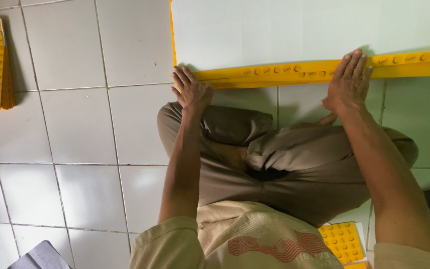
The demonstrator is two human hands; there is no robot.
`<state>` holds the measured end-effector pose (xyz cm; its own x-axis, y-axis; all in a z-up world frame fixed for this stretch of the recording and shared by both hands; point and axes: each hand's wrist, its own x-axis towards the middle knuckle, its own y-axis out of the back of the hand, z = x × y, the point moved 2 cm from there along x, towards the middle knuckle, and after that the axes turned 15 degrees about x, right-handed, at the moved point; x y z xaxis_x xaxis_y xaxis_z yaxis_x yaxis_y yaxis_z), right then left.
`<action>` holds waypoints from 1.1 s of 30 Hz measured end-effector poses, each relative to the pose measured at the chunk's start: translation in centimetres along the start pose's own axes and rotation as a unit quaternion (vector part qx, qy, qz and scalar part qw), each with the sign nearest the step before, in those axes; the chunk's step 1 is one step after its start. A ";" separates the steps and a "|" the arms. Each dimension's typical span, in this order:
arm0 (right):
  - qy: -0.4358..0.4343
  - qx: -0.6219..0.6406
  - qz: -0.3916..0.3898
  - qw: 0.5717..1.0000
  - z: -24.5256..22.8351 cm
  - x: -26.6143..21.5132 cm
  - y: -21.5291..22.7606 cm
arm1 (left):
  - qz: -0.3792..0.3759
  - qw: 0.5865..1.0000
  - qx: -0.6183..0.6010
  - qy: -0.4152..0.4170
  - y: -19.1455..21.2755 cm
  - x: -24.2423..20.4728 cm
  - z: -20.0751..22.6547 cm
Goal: Folding flat cardboard sheets into boxes and stacking them on the floor.
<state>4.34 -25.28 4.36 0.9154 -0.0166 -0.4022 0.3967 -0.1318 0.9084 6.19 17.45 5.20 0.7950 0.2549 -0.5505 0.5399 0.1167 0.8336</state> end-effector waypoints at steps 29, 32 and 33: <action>0.156 -0.070 0.002 0.985 1.6 0.2 -0.1 | 0.089 0.989 -0.063 0.104 0.2 3.3 -1.7; 0.144 -0.021 0.001 0.989 5.3 0.1 1.0 | 0.095 0.988 -0.102 0.073 0.4 3.4 -2.7; 0.138 -0.018 0.003 0.990 6.6 -0.1 1.2 | 0.096 0.988 -0.099 0.066 0.5 3.8 -3.0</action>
<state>4.32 -31.98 4.73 0.8994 0.2545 -0.3555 0.3894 -0.0968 0.9160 8.62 21.38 3.65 0.8272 0.4123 -0.3818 0.3073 0.2370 0.9216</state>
